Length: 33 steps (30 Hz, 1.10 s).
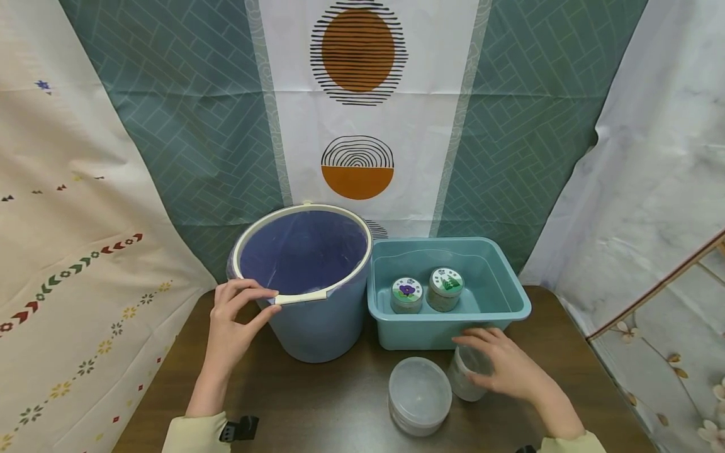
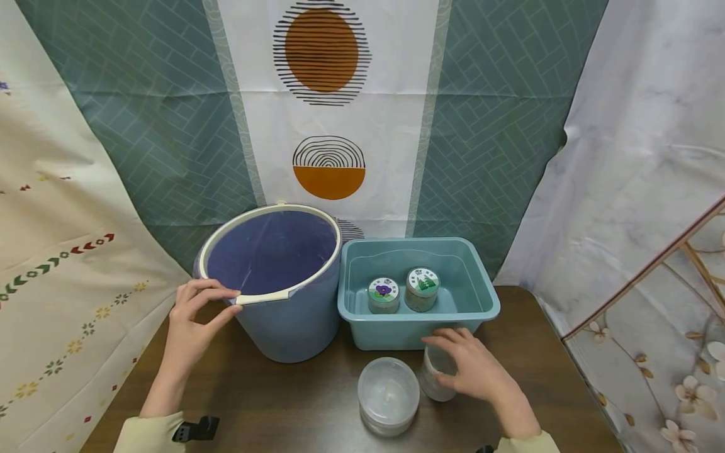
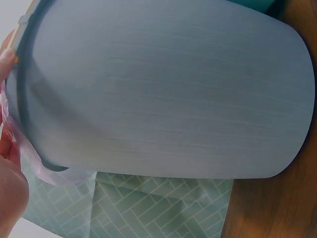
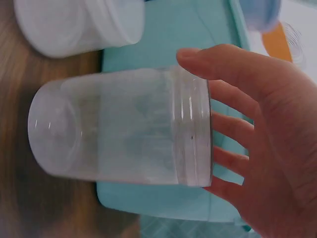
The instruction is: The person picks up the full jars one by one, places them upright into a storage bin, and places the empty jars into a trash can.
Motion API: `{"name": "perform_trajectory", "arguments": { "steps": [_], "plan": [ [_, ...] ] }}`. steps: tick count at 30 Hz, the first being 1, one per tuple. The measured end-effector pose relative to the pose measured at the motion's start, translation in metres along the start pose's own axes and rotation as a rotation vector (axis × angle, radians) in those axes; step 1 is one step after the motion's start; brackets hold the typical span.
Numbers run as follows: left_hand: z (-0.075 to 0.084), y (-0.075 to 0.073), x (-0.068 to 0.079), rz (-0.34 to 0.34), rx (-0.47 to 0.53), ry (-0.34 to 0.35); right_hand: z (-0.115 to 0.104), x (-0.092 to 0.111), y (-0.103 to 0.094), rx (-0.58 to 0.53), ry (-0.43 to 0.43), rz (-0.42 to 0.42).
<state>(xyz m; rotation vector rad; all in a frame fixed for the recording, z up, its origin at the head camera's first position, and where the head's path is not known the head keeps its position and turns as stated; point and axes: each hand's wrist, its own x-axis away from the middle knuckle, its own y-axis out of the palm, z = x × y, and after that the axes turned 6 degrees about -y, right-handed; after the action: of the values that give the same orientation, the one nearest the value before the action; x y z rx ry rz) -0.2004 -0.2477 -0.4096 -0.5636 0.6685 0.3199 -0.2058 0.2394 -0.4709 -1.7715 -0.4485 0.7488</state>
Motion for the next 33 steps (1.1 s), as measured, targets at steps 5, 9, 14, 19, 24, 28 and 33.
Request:
{"name": "perform_trajectory", "arguments": {
  "steps": [5,9,14,19,24,28,33],
  "plan": [
    [0.000,0.000,-0.001,0.003,-0.001,0.015,0.004,-0.005,-0.010,0.033,-0.050,-0.131],
    [0.000,0.000,0.000,0.003,0.001,0.014,0.007,-0.011,-0.018,0.054,-0.100,-0.205],
    [0.000,0.001,0.000,-0.006,-0.003,0.010,0.006,-0.015,-0.026,0.064,-0.145,-0.248],
    [0.000,0.000,0.000,-0.007,-0.007,-0.003,0.002,-0.018,-0.033,0.040,-0.155,-0.288],
    [0.000,0.000,0.000,0.000,-0.006,0.009,-0.005,-0.021,-0.038,0.019,-0.166,-0.305],
    [-0.001,0.000,0.000,0.001,-0.004,0.018,-0.009,-0.023,-0.043,0.008,-0.172,-0.315],
    [0.000,0.000,0.000,-0.001,-0.001,0.011,-0.010,-0.024,-0.043,0.002,-0.170,-0.312]
  ]
}}
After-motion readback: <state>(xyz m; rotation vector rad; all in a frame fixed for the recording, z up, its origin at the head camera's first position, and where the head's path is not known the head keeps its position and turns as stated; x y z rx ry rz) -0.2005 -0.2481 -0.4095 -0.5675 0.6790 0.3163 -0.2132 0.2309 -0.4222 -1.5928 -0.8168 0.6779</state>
